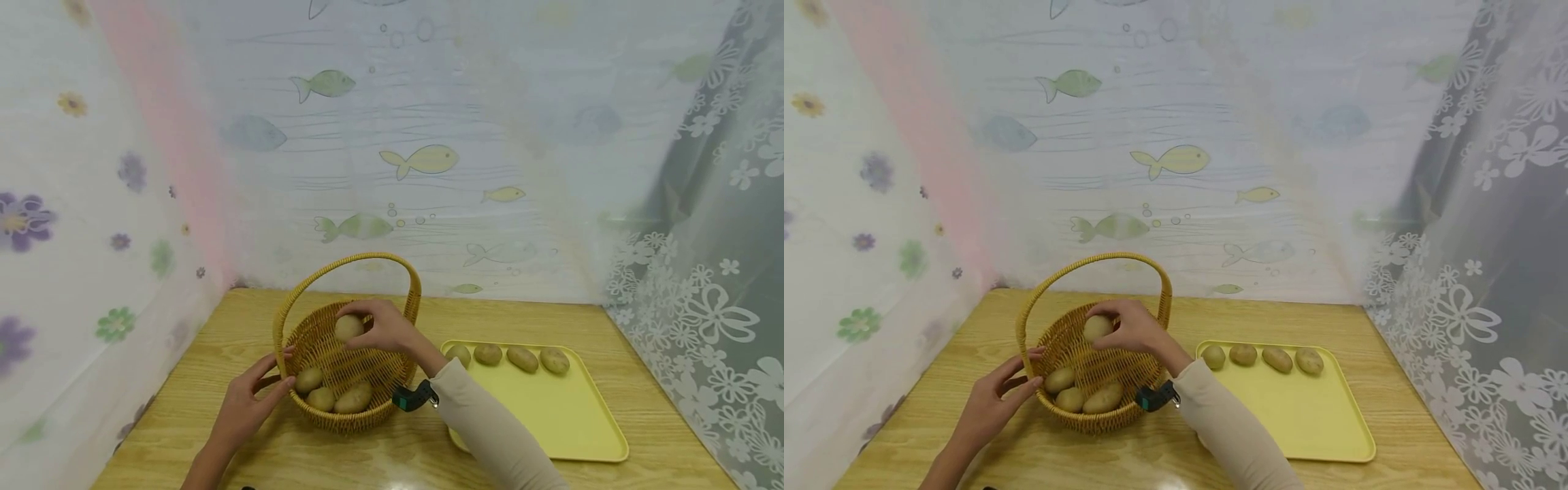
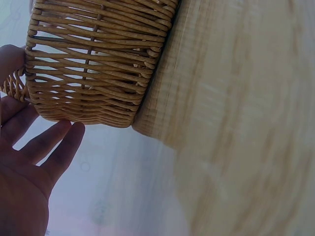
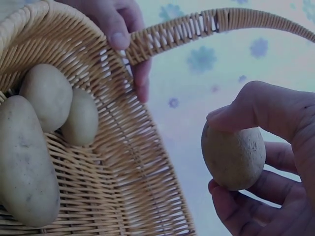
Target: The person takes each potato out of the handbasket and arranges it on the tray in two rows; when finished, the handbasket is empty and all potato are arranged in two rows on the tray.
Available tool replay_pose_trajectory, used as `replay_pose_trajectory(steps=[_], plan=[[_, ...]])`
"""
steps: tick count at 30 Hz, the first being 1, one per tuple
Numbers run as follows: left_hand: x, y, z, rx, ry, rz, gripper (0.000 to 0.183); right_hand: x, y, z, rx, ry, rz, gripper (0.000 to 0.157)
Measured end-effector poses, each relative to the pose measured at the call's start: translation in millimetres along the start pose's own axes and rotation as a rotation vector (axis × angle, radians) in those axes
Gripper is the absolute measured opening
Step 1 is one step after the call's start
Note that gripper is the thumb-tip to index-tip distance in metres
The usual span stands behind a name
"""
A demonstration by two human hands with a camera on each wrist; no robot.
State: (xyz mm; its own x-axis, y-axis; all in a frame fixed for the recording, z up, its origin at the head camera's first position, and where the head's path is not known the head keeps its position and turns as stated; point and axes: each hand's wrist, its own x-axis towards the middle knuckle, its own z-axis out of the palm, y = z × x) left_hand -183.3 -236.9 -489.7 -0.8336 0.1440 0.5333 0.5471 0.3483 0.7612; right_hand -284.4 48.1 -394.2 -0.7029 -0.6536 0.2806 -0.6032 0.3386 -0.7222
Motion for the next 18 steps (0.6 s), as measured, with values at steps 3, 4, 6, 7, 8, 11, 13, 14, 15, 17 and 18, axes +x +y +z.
replay_pose_trajectory(steps=[3, 4, 6, 7, 8, 11, 13, 14, 15, 17, 18], plan=[[-0.6, -0.4, 0.0, 0.001, 0.001, 0.002, 0.04, -3, -2, -1.9, 0.004, 0.005, 0.007, 0.044], [-0.4, -0.4, -0.1, 0.001, 0.001, 0.002, 0.039, -4, -3, -2.8, 0.006, 0.007, 0.006, 0.044], [-0.3, -0.7, 0.0, -0.002, 0.002, 0.005, 0.04, -6, -4, -4.5, 0.007, 0.009, -0.001, 0.044], [-0.5, -1.0, 0.2, -0.002, 0.003, 0.008, 0.04, -7, -4, -5.3, 0.003, 0.01, -0.008, 0.044], [-0.5, -1.2, 0.4, -0.004, 0.005, 0.012, 0.04, -7, -4, -6.1, 0.001, 0.012, -0.019, 0.044], [-0.6, -1.8, 1.0, -0.003, 0.008, 0.021, 0.042, -10, -5, -8.9, 0.002, 0.01, -0.04, 0.045], [-0.7, -2.2, 1.2, 0.002, 0.01, 0.024, 0.042, -13, -6, -10.5, 0.002, 0.012, -0.047, 0.046], [-0.5, -1.8, 1.1, 0.0, 0.009, 0.021, 0.042, -14, -6, -11.3, 0.007, 0.012, -0.047, 0.047], [-0.4, -1.5, 1.0, 0.001, 0.009, 0.02, 0.041, -16, -7, -12.1, 0.006, 0.015, -0.042, 0.047], [-0.2, -0.7, 0.5, -0.002, 0.008, 0.018, 0.04, -19, -8, -13.4, 0.003, 0.024, -0.034, 0.048], [-0.1, -0.9, 0.1, -0.002, 0.007, 0.018, 0.04, -20, -8, -14.1, -0.001, 0.027, -0.034, 0.049]])
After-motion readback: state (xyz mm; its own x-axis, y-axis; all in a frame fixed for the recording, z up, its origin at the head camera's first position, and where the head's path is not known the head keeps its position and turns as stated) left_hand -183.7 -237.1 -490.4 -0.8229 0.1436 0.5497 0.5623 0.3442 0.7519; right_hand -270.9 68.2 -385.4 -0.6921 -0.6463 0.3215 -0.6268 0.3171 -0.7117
